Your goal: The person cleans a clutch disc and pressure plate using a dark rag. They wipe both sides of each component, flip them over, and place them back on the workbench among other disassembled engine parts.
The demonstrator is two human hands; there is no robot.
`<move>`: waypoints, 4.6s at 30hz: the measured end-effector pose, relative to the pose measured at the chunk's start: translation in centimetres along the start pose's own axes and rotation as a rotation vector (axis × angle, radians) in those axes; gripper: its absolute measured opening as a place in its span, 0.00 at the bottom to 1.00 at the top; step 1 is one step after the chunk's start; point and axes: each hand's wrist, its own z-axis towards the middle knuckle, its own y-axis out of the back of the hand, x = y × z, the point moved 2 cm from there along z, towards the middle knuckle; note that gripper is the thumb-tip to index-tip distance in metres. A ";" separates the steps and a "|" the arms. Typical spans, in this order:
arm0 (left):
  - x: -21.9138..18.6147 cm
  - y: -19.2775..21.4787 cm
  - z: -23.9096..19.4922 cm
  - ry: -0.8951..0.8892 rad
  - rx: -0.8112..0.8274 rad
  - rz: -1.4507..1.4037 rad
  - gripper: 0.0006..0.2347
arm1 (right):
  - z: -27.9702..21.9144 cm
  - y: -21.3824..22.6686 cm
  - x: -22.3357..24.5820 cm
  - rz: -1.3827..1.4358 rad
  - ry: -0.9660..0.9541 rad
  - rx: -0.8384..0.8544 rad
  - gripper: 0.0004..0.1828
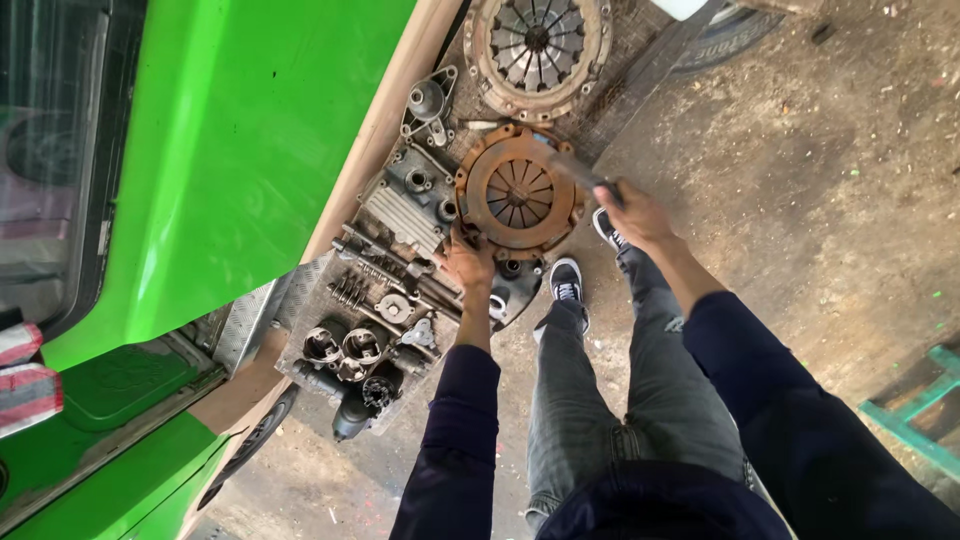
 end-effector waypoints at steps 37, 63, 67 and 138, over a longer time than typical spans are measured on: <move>-7.2 8.4 -11.7 0.362 -0.080 -0.466 0.20 | 5.3 5.4 19.8 1.052 0.158 0.383 0.36; -23.6 35.4 -15.1 -0.600 -0.143 -1.348 0.14 | -19.8 22.1 29.5 1.046 0.573 0.514 0.58; -23.9 36.7 -15.8 -0.602 -0.217 -1.261 0.13 | -20.6 22.9 29.9 0.920 0.706 0.475 0.57; -7.7 4.2 -3.9 0.565 -0.017 -0.333 0.41 | 32.0 31.9 25.5 -0.327 0.373 -0.435 0.52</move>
